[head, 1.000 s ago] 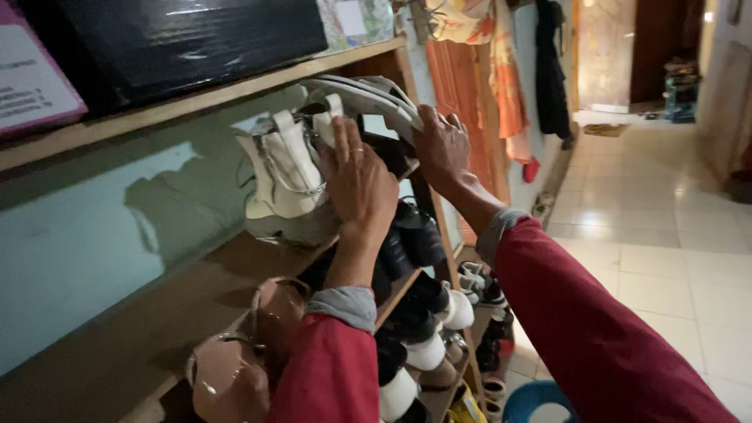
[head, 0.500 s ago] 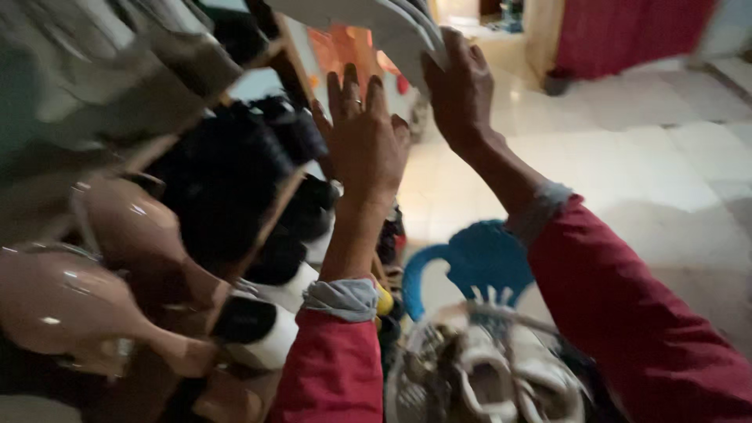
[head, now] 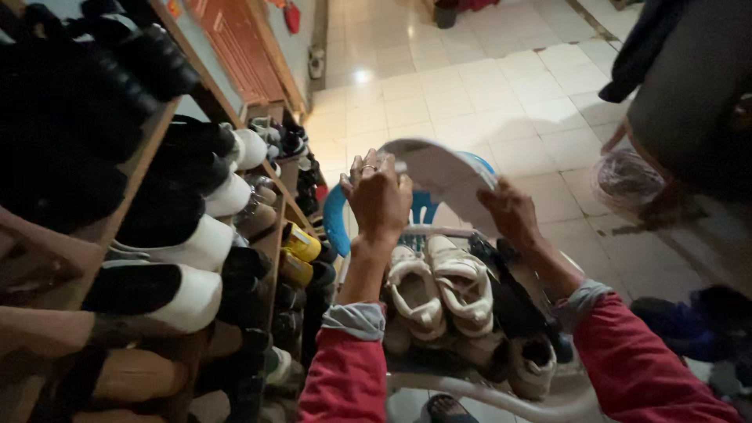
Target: The person picks up various shoes and sandals from a wooden shelf, brushes the dust off them using a small handheld brush, and places them into a blue laundry basket.
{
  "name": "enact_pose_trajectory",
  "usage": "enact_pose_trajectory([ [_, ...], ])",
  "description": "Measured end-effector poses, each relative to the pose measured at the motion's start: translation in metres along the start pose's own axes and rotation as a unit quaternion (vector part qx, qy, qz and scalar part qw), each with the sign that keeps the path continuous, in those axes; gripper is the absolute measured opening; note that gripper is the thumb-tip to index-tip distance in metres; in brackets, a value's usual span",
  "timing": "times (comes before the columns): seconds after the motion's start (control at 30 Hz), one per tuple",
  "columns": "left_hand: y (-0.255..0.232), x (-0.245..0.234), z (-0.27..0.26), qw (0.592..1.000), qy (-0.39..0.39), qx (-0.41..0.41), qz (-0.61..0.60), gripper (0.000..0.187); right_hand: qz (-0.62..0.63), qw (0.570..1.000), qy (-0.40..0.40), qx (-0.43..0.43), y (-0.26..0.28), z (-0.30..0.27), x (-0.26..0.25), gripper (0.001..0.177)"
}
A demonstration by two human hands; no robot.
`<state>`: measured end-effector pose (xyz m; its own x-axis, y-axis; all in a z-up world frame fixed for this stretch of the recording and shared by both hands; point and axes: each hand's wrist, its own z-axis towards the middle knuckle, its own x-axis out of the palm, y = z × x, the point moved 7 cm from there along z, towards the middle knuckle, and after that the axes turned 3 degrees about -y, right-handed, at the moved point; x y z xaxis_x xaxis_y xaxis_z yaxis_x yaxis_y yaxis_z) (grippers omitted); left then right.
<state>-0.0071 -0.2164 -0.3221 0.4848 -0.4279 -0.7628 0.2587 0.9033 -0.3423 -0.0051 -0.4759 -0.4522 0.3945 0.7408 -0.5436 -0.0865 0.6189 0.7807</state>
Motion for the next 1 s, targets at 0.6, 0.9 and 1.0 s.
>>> enact_pose_trajectory([
  [0.6, 0.056, -0.017, -0.022, 0.994, -0.025, -0.077, 0.078, 0.036, -0.317, 0.888, 0.241, -0.228, 0.034, 0.021, 0.121, 0.045],
  [0.9, 0.077, -0.004, -0.015, 0.992, 0.001, -0.108, 0.067, 0.033, -0.368, 0.842, 0.295, -0.263, 0.063, 0.052, 0.114, 0.043],
  [1.0, 0.073, 0.015, -0.006, 0.990, 0.058, -0.108, 0.068, 0.038, -0.366, 0.844, 0.282, -0.272, 0.079, 0.054, 0.113, 0.041],
])
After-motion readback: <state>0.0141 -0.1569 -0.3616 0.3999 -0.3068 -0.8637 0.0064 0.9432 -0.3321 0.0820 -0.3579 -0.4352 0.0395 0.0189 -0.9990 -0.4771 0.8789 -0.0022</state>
